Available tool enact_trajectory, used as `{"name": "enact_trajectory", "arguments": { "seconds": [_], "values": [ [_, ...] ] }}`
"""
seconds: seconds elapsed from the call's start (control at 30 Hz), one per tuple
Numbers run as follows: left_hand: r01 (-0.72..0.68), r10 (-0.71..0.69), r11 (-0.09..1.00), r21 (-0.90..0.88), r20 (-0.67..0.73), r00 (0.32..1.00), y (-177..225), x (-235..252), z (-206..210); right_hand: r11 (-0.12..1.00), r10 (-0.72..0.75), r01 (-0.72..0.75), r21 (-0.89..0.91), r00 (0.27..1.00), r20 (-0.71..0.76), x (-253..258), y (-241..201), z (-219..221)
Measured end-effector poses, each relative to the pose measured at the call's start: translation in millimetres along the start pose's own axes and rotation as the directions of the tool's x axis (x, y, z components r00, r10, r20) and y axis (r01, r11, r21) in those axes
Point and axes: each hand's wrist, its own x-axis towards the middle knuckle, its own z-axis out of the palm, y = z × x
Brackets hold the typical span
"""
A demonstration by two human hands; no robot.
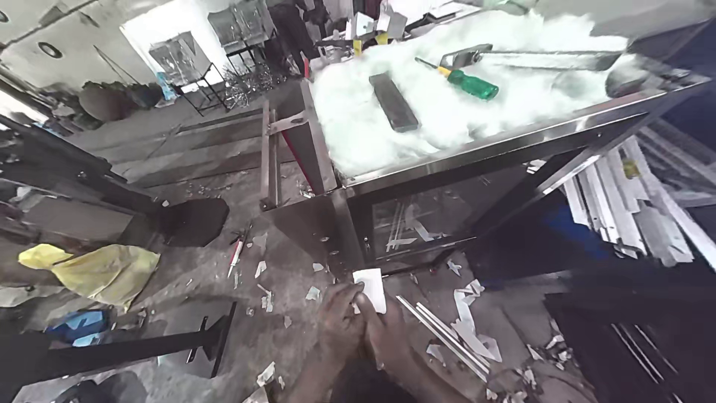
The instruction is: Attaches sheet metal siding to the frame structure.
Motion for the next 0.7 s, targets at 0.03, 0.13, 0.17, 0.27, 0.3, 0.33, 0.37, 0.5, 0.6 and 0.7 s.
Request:
{"name": "enact_trajectory", "arguments": {
  "seconds": [0.03, 0.13, 0.17, 0.27, 0.3, 0.33, 0.37, 0.5, 0.6, 0.7],
  "values": [
    [-0.001, 0.001, 1.000, -0.003, 0.009, 1.000, 1.1, -0.4, 1.2, 1.000, -0.012, 0.012, -0.007, 0.999, -0.039, 2.8, -4.5, 0.6],
    [-0.005, 0.006, 1.000, -0.009, 0.048, 0.999, 5.4, -0.1, 6.8, 0.989, -0.112, 0.096, -0.116, 0.984, -0.139, 10.8, -16.7, -1.0],
    [-0.020, 0.021, 1.000, -0.020, 0.071, 0.997, 4.3, 4.5, 9.9, 0.980, -0.163, 0.142, -0.141, 0.976, -0.148, 18.0, -19.9, -4.5],
    [-0.032, 0.048, 0.993, -0.117, 0.142, 0.989, -2.0, 12.0, 4.5, 0.941, -0.277, 0.221, -0.257, 0.938, -0.208, 33.2, -25.1, -10.1],
    [-0.036, 0.060, 0.987, -0.157, 0.152, 0.987, -5.8, 14.9, -0.2, 0.916, -0.327, 0.244, -0.319, 0.915, -0.236, 39.9, -27.7, -9.5],
    [-0.038, 0.070, 0.981, -0.189, 0.166, 0.984, -11.1, 17.1, -5.8, 0.884, -0.380, 0.265, -0.386, 0.887, -0.261, 46.9, -31.7, -8.5],
    [-0.042, 0.078, 0.979, -0.200, 0.179, 0.981, -18.2, 18.5, -11.4, 0.845, -0.441, 0.289, -0.449, 0.853, -0.281, 54.0, -36.6, -8.0],
    [0.025, 0.023, 0.984, -0.175, 0.269, 0.963, -52.4, 18.1, -34.5, 0.734, -0.609, 0.376, -0.566, 0.733, -0.303, 77.1, -56.5, -3.6],
    [0.096, -0.045, 0.985, -0.144, 0.320, 0.946, -74.0, 20.8, -46.1, 0.664, -0.690, 0.406, -0.628, 0.656, -0.306, 92.0, -66.4, 8.1],
    [0.136, -0.075, 0.980, -0.149, 0.356, 0.932, -89.6, 24.2, -51.3, 0.644, -0.709, 0.409, -0.647, 0.636, -0.303, 101.8, -70.7, 19.9]
  ]
}}
